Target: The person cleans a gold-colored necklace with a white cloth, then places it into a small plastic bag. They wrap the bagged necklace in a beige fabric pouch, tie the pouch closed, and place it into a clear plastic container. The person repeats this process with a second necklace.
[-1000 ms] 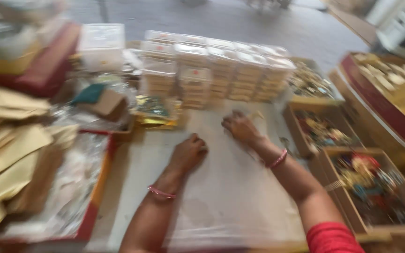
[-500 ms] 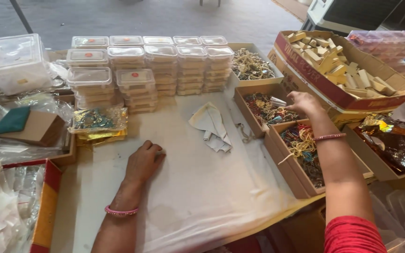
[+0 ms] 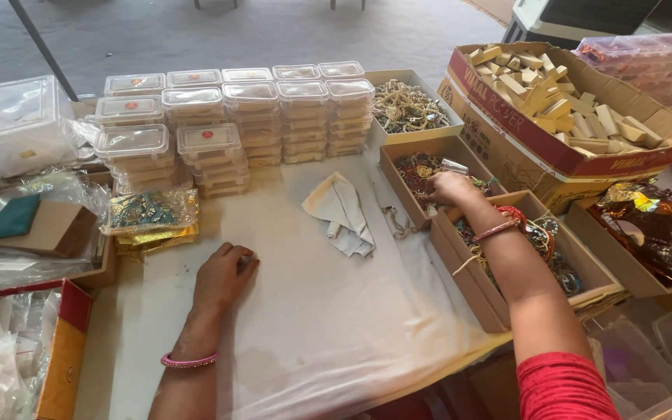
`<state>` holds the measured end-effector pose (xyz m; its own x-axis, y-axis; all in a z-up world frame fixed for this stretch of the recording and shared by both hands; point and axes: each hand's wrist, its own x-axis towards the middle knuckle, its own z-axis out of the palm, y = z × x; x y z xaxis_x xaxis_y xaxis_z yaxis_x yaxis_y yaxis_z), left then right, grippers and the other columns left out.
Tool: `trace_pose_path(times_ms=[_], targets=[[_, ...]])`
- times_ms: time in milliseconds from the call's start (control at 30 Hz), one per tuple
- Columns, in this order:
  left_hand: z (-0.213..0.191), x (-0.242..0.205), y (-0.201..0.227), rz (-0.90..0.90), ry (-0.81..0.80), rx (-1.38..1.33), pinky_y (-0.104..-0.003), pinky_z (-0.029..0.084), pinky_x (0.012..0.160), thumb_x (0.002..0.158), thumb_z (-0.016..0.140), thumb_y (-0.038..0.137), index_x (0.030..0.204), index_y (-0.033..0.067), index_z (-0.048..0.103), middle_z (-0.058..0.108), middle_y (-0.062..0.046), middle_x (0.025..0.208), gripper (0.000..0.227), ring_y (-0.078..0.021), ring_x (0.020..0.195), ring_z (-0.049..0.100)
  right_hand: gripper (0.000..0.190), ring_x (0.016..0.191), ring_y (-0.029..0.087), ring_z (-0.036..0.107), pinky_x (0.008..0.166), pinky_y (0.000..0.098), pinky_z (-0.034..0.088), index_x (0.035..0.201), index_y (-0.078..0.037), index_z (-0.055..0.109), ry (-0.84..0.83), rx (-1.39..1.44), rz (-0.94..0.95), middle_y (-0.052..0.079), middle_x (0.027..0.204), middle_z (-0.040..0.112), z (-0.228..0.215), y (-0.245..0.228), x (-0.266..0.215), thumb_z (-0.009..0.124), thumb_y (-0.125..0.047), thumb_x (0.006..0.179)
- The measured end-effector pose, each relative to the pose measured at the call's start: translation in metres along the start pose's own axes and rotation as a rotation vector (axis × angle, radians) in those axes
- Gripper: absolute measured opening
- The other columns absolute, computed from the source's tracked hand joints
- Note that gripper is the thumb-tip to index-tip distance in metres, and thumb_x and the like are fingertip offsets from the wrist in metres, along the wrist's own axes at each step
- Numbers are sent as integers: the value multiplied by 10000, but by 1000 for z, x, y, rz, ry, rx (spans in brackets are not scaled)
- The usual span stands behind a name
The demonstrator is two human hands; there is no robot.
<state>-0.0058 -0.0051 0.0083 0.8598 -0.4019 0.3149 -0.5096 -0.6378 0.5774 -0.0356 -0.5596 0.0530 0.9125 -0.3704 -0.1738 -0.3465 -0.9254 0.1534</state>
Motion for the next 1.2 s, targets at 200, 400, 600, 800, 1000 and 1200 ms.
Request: trace_pose_path(times_ms=[200, 400, 600, 800, 1000, 1200], targets=[[1, 6, -2, -26, -41, 1, -396, 562, 763, 857, 760, 284, 1027, 126, 758, 698, -49, 966, 233, -244, 848, 725, 315, 1116, 257, 687, 964, 423, 548, 1131, -236, 770, 113, 71, -6, 58, 1180, 716, 20, 0, 14, 748, -446, 897], [0, 5, -2, -40, -52, -22, -396, 563, 772, 864, 751, 287, 1036, 126, 753, 695, -52, 977, 236, -240, 853, 727, 289, 955, 237, 731, 879, 408, 584, 1049, -127, 756, 501, 476, -9, 78, 1084, 754, -1, -4, -26, 744, -399, 950], [-1, 4, -4, -5, -46, -1, -403, 560, 776, 869, 743, 281, 1040, 128, 755, 687, -59, 979, 230, -258, 863, 715, 269, 844, 260, 701, 766, 384, 587, 1115, -81, 712, 899, 405, -66, 160, 1142, 669, -35, -30, -39, 714, -120, 849], [5, -2, -8, 97, 20, 35, -427, 556, 764, 865, 743, 272, 992, 132, 756, 680, -66, 968, 189, -297, 884, 693, 182, 896, 294, 709, 780, 393, 603, 1062, -68, 672, 328, 10, -331, 141, 998, 694, 8, -109, -39, 627, -29, 889], [10, -5, -8, 203, 42, 103, -432, 559, 787, 845, 762, 268, 958, 149, 748, 678, -64, 981, 164, -311, 906, 684, 163, 948, 383, 699, 782, 440, 602, 1018, -20, 664, 541, 81, -164, 217, 1027, 674, 87, -141, -14, 595, 23, 877], [2, -7, 17, 319, 106, -90, -443, 550, 798, 783, 773, 183, 1146, 115, 699, 667, -93, 1078, 376, -341, 985, 665, 133, 997, 373, 677, 869, 453, 561, 927, -41, 662, 550, 491, -574, 160, 1045, 681, 15, -237, -98, 635, 44, 828]])
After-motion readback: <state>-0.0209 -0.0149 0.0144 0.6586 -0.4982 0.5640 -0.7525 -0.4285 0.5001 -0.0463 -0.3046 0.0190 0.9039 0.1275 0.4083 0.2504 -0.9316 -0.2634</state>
